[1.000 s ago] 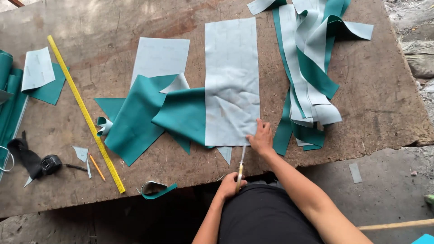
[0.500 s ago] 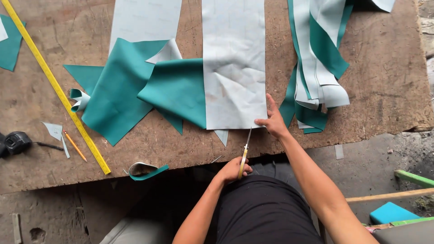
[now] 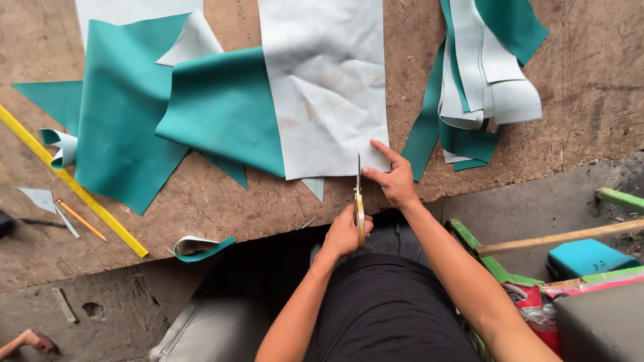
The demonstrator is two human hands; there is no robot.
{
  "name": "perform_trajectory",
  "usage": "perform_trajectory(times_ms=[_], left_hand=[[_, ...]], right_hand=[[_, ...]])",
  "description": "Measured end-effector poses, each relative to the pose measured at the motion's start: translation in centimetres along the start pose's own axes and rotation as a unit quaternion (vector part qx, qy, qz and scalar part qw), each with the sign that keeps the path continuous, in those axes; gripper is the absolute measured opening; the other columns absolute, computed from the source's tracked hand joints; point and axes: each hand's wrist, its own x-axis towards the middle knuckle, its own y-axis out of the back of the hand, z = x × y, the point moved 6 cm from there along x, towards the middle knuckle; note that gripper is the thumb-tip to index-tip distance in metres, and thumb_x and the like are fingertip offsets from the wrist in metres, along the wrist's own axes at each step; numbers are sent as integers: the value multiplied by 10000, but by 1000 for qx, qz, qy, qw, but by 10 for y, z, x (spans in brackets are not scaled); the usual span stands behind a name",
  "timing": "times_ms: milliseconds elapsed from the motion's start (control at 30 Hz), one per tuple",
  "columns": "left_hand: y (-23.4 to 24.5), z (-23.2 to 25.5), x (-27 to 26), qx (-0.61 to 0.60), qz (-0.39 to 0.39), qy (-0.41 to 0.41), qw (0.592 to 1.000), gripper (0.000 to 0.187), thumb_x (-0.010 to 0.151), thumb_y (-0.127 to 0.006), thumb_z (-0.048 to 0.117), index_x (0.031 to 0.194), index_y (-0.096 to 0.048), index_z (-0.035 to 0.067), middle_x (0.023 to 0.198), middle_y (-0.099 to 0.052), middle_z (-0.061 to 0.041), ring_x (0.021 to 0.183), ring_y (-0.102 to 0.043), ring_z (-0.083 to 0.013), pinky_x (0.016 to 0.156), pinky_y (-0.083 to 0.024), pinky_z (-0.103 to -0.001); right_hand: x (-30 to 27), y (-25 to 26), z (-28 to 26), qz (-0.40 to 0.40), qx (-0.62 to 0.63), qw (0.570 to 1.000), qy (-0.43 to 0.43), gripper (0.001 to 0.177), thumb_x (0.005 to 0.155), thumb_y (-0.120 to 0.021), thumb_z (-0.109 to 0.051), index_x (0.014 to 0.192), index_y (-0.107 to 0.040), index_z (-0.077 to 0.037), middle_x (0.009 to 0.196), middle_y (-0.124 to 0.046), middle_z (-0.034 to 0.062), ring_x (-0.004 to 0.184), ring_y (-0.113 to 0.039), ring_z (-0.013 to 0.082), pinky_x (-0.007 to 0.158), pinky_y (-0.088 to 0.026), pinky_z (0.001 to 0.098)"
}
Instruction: Cutting strips of fabric on a table and then stripping old upholstery from a sofa using scissors.
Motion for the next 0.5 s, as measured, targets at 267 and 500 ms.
perform_trajectory(times_ms=[267, 500], left_hand=[[-10, 0, 1, -11, -1, 28, 1000, 562, 763, -658, 328, 1225, -639, 8, 1152, -794, -120, 932, -786, -266, 915, -561, -451], [-8, 18, -16, 4, -6, 22, 1000, 641, 786, -605, 303, 1349, -602, -2, 1214, -781, -128, 1013, -778, -295, 970, -553, -466]], right_hand=[[-13, 4, 20, 25, -2, 999, 20, 734, 711, -987, -53, 1390, -722, -133, 1126, -712, 95, 1049, -635, 102, 940, -554, 284], [-18, 2, 24, 26, -12, 998, 48, 744, 737, -976, -46, 1422, -693, -114, 1180, -710, 131, 1104, -632, 129, 988, -533, 308]])
